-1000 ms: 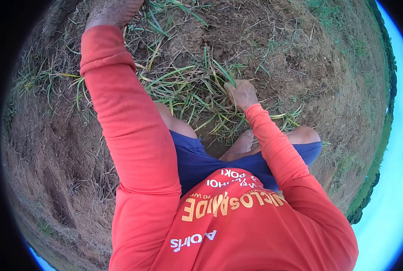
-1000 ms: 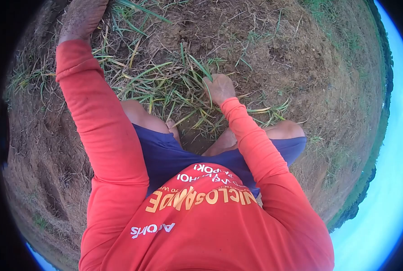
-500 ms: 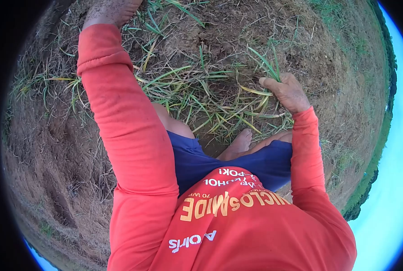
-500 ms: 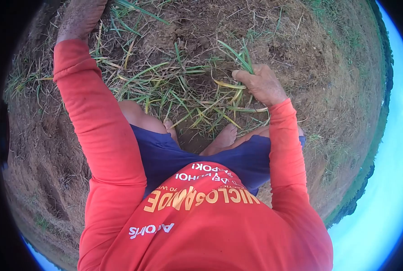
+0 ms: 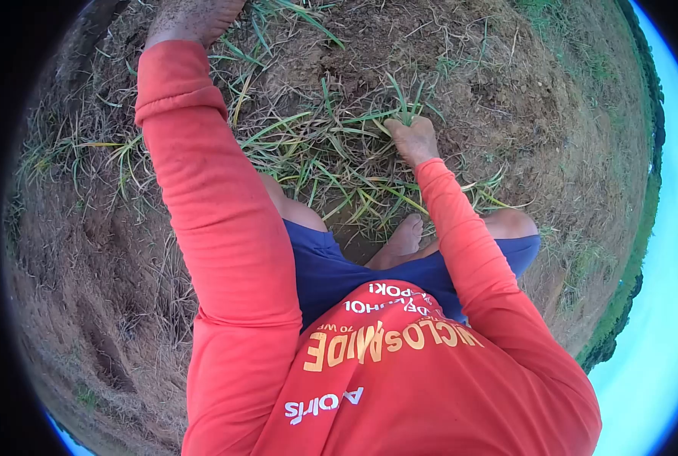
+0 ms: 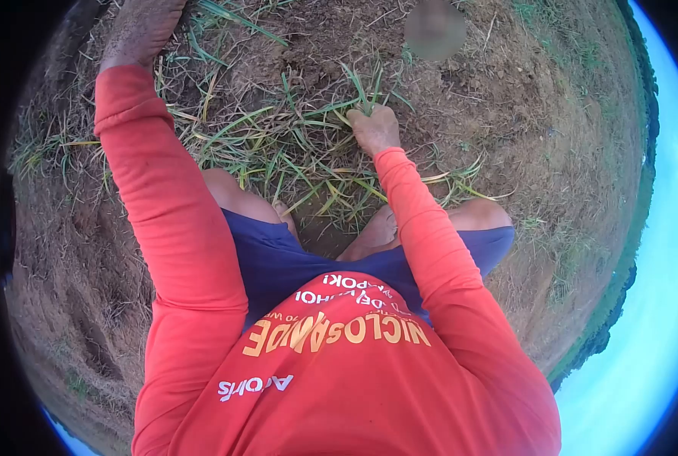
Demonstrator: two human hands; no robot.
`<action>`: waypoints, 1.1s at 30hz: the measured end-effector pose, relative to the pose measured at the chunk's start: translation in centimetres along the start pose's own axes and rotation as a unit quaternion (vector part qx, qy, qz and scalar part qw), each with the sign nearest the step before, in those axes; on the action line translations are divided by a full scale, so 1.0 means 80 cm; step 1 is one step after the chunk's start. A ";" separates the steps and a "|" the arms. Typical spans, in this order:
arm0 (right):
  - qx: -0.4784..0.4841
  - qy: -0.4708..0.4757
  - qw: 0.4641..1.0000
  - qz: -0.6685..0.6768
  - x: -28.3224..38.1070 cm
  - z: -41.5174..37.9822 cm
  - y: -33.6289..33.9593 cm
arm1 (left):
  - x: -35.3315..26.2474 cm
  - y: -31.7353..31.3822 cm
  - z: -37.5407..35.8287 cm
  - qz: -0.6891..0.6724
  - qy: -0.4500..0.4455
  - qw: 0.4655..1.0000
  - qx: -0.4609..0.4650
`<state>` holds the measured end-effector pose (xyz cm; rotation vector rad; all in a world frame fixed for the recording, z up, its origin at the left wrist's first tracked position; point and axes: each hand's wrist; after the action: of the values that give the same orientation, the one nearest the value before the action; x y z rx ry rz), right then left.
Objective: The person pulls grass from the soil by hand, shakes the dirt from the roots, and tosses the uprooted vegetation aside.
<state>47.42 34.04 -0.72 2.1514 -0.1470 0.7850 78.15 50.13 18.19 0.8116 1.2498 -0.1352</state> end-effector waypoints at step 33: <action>0.153 -0.082 0.984 -0.028 0.019 -0.005 0.004 | 0.004 0.017 -0.007 0.018 0.029 0.999 0.009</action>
<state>48.35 34.37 0.56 2.5010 -0.0526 0.6307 78.48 51.52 18.52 0.8576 1.2903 -0.0936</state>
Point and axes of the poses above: each hand's wrist, its own z-axis towards the middle knuckle, its own y-axis out of the back of the hand, x = y × z, and after that the axes turned 4 degrees about x, right-handed
